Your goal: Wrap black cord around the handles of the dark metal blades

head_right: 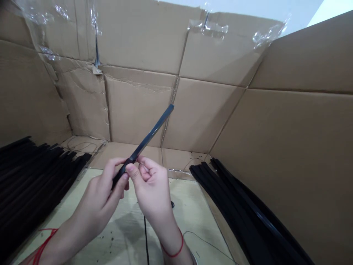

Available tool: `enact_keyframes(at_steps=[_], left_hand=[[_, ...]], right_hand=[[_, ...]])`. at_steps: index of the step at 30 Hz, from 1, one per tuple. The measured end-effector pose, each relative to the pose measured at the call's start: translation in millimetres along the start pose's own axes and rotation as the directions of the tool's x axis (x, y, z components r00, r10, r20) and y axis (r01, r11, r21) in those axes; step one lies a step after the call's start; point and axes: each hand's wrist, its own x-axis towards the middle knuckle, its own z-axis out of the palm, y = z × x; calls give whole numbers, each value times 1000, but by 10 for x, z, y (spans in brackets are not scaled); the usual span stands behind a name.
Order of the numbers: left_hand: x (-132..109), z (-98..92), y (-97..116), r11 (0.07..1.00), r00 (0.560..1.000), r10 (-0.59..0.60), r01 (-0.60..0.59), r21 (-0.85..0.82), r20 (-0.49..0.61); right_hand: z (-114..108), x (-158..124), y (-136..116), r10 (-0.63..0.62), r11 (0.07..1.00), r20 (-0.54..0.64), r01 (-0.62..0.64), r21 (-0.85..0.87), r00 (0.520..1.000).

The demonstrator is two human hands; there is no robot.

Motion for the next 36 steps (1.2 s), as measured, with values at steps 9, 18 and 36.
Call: enact_keyframes(at_steps=[9,18,36], left_hand=[[-15,-63,21,997,999,-45,44,-69,-15],[28,-183,42,556,910,-77,378,-740,408],[25,-49,-15,948,987,-92,127,-293,130]], right_hand=[[51,20,44,-92,995,-35,90,-45,995],[-91,37,83,-63,989,223,31,142,973],[47,-25,-2,-183,967,-86,164,-197,979]])
